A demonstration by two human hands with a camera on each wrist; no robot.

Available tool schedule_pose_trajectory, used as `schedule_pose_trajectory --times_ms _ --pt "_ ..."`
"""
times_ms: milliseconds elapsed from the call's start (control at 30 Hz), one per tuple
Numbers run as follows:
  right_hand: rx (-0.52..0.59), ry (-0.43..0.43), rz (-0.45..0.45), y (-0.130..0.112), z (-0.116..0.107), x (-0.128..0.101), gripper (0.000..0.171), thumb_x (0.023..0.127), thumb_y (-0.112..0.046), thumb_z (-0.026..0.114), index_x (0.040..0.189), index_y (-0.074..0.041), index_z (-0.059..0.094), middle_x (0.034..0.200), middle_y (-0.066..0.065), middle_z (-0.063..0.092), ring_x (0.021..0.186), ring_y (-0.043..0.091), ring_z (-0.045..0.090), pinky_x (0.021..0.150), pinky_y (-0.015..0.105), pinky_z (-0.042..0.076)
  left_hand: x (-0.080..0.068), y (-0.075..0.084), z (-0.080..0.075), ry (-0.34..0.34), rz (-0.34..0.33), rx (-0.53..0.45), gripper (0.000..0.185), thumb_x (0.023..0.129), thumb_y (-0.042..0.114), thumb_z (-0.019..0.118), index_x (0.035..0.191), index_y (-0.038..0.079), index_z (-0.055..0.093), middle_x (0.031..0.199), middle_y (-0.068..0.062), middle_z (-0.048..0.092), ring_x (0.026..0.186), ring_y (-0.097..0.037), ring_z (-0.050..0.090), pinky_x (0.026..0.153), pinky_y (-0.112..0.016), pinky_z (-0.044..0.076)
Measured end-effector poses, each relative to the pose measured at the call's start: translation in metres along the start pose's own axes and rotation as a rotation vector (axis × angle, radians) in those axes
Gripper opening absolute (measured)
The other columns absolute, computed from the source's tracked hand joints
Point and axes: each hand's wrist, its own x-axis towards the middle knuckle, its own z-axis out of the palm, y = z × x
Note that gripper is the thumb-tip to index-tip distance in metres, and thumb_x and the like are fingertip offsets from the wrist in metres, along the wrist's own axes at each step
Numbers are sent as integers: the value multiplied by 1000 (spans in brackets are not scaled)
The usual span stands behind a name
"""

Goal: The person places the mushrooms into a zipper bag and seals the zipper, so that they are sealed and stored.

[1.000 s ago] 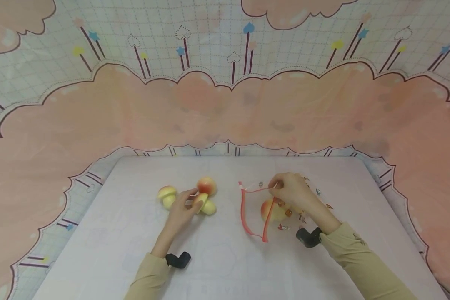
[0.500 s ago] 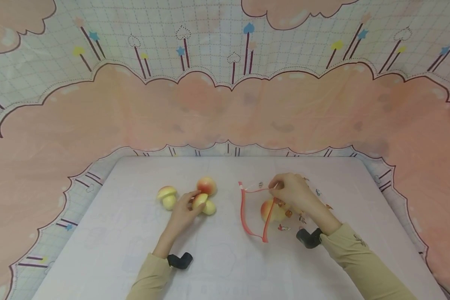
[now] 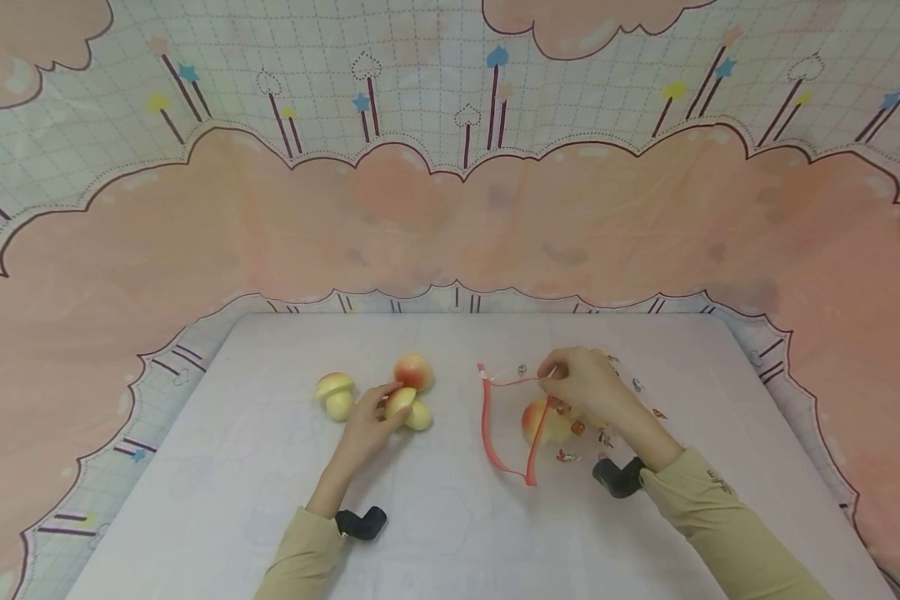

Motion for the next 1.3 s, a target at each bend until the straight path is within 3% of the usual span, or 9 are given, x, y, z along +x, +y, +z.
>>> schedule_pose_trajectory --times_ms 500,800,1033,1300 --pt "11 -4 5 1 0 0 18 87 -6 58 102 1 66 79 11 67 64 18 65 61 35 56 -1 4 -1 6 10 39 45 83 26 73 123 8 62 111 -12 65 96 -22 59 78 -28 48" --pt "-3 0 3 2 0 -1 19 86 -6 57 102 1 66 78 10 67 64 18 63 60 34 55 -2 10 0 15 23 12 45 84 25 73 123 6 62 110 -14 65 97 -24 63 76 -27 53" --pt "0 -7 10 0 1 -1 19 87 -6 57 103 1 66 78 9 66 64 18 63 60 32 54 -3 18 2 31 47 -19 45 84 23 72 123 4 62 113 -16 64 104 -28 63 82 -36 55" --pt "7 -14 7 0 0 -1 19 87 -6 57 103 1 65 77 8 66 64 19 63 57 26 52 -2 23 7 31 55 -75 44 84 22 73 123 5 62 114 -15 63 103 -28 62 81 -33 55"
